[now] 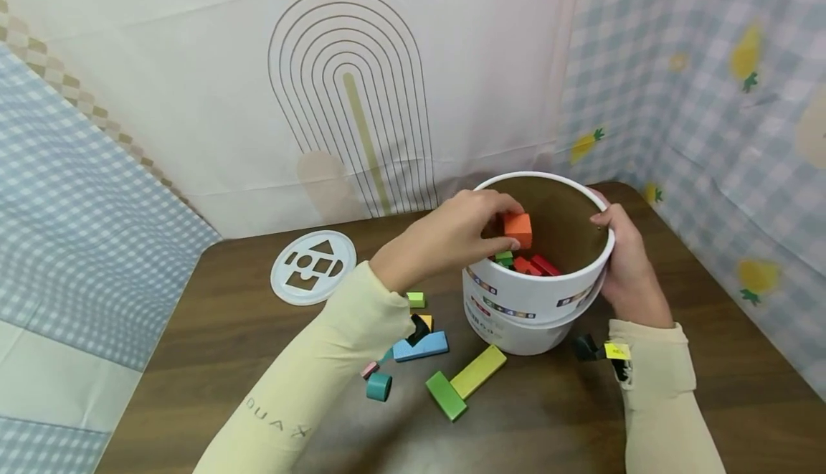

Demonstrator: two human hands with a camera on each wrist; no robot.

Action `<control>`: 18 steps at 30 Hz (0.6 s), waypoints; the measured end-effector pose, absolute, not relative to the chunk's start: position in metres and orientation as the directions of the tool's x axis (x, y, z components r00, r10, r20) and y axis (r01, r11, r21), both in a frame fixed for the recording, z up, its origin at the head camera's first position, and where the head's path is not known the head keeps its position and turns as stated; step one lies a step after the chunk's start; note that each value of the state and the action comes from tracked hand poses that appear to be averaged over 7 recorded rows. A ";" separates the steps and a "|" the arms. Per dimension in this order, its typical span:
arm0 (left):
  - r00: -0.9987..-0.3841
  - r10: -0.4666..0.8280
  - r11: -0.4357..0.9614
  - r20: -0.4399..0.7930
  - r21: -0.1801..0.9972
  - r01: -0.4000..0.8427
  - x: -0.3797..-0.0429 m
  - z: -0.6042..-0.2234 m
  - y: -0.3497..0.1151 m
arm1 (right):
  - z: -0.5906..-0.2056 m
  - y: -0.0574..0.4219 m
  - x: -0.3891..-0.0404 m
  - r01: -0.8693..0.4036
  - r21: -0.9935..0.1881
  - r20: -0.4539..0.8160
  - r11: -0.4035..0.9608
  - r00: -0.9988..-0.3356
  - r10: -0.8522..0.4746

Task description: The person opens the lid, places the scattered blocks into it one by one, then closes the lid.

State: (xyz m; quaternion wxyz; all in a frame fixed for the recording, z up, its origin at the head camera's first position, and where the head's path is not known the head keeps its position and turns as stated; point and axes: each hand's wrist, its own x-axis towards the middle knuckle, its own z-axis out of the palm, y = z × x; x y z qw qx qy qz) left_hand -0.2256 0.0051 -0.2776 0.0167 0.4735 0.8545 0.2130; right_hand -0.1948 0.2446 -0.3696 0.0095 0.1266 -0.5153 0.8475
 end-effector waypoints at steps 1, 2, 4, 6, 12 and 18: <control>-0.550 0.824 0.471 0.136 0.375 0.799 -0.229 -0.279 0.008 | -0.371 0.245 -0.195 -0.146 -0.874 0.224 -0.463 -0.967 -0.118; -0.544 0.833 0.478 0.101 0.367 0.798 -0.232 -0.280 0.011 | -0.373 0.244 -0.196 -0.147 -0.875 0.227 -0.462 -0.966 -0.122; -0.536 0.844 0.495 0.023 0.351 0.795 -0.236 -0.280 0.018 | -0.377 0.245 -0.199 -0.148 -0.873 0.230 -0.465 -0.965 -0.124; -0.534 0.843 0.522 -0.059 0.326 0.788 -0.241 -0.280 0.025 | -0.381 0.247 -0.201 -0.153 -0.873 0.232 -0.462 -0.966 -0.118; -0.581 0.764 0.629 -0.280 0.126 0.767 -0.248 -0.281 0.046 | -0.382 0.250 -0.201 -0.160 -0.873 0.234 -0.462 -0.966 -0.108; -0.669 0.634 0.737 -0.389 0.040 0.675 -0.244 -0.287 0.055 | -0.378 0.248 -0.198 -0.170 -0.873 0.233 -0.456 -0.969 -0.085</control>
